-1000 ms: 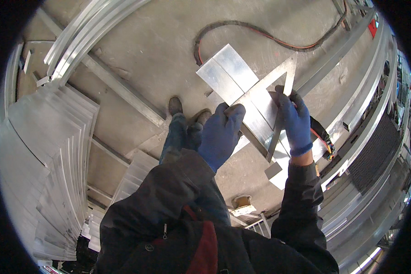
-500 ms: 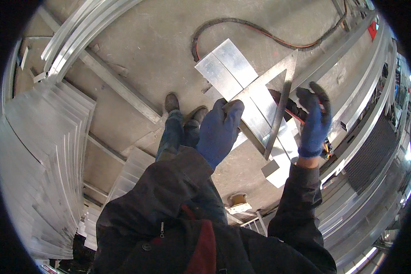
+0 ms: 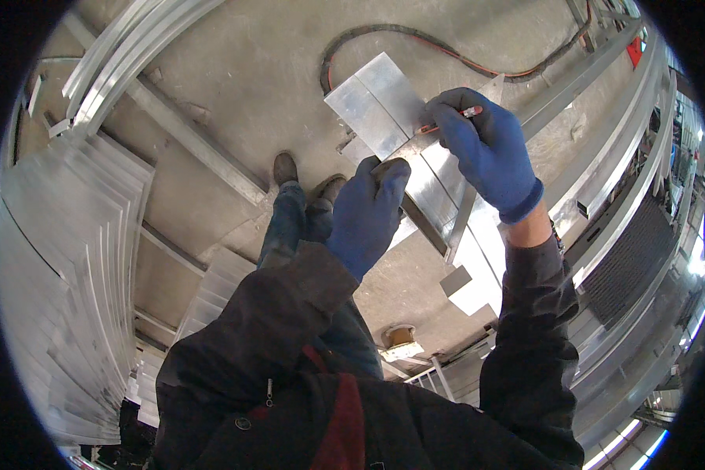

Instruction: The person measures a long aluminum profile with a tape measure and marks it with a pencil. Then, using a try square, the person draws perpendicular lines along the profile at measured intervals. The person handles the profile, tape measure, try square, and pencil throughout the task.

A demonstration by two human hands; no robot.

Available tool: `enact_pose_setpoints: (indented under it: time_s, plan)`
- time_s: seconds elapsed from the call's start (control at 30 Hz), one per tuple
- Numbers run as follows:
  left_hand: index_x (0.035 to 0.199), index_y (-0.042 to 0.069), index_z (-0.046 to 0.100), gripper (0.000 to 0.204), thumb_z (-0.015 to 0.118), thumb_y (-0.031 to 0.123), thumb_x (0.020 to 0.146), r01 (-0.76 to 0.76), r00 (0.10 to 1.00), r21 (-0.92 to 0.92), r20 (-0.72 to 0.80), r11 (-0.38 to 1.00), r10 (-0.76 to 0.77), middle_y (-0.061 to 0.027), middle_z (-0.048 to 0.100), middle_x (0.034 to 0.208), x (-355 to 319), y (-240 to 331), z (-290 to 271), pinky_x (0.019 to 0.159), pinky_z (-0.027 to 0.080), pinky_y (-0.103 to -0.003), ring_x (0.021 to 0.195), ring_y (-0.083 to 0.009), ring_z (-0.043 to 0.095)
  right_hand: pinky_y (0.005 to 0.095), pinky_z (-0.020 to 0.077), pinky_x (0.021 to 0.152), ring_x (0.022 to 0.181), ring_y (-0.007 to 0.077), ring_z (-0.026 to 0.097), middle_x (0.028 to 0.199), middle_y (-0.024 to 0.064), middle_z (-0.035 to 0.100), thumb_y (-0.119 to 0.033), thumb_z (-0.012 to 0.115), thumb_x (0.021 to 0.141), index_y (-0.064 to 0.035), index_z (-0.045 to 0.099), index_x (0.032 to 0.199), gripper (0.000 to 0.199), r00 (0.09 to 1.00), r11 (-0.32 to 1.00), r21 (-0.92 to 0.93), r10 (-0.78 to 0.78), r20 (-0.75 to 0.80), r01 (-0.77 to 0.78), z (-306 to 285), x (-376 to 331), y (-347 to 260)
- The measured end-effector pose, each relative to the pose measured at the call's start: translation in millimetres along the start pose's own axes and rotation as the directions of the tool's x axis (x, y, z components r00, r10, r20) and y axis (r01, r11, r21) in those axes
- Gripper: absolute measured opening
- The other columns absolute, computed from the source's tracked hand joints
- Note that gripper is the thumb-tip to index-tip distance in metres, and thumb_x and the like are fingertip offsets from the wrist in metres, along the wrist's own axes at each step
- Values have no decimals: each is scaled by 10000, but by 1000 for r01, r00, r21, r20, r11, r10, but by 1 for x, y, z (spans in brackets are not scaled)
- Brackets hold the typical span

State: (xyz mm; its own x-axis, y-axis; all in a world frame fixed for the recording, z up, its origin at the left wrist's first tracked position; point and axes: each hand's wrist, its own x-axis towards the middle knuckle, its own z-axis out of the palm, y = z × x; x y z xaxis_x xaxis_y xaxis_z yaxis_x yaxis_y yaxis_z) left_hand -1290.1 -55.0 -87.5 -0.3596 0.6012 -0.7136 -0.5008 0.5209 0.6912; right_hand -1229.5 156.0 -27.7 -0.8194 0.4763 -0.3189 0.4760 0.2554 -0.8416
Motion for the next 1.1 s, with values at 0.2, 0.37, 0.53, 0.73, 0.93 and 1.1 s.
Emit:
enact_pose_setpoints:
  time_s: [0.2,0.37,0.53,0.73,0.93,1.1]
  plan:
    - [1283,-18,647,428,640,379,1124,-62,997,6,-40,998,62,-228,787,1073,2,-3,5,822,593,-461,993,-378,779,328,631,823,862,223,785,1027,136,836,-253,656,1108,-12,784,1153,277,997,999,-30,43,56,-42,-3,1,-5]
    - [1302,-13,645,433,641,380,1121,-72,997,33,-32,997,73,-235,788,1080,1,-6,3,838,595,-472,1016,-403,775,322,631,830,862,218,785,1012,131,836,-248,658,1101,-6,781,1157,277,1000,999,-40,23,18,-23,-6,5,-1]
    - [1296,-23,652,487,654,426,1107,-109,991,79,-65,991,114,-248,787,1062,2,-11,4,841,590,-497,1004,-427,770,328,620,805,862,220,788,1003,159,833,-260,656,1100,-10,777,1171,286,994,996,-1,88,63,-89,-3,4,0]
    - [1300,-15,667,465,652,411,1113,-232,966,210,-61,950,250,-183,762,1040,2,-8,2,806,586,-434,936,-337,730,349,615,788,837,220,777,985,154,827,-259,655,1098,-14,789,1138,282,999,997,-64,-40,-17,39,-5,9,2]
    - [1306,-38,648,503,658,426,1112,-103,993,57,-58,993,107,-234,782,1070,-3,4,3,832,596,-456,984,-372,773,352,620,793,835,222,782,966,144,827,-256,652,1098,-19,794,1133,279,1000,994,-106,8,0,-8,-6,9,0]
    - [1312,-43,649,495,644,416,1126,-129,989,95,-64,987,135,-199,770,1095,-2,6,2,840,587,-419,968,-307,745,358,605,756,807,239,771,941,147,813,-280,663,1095,-46,797,1148,275,995,978,-189,-93,-20,88,-11,13,0]
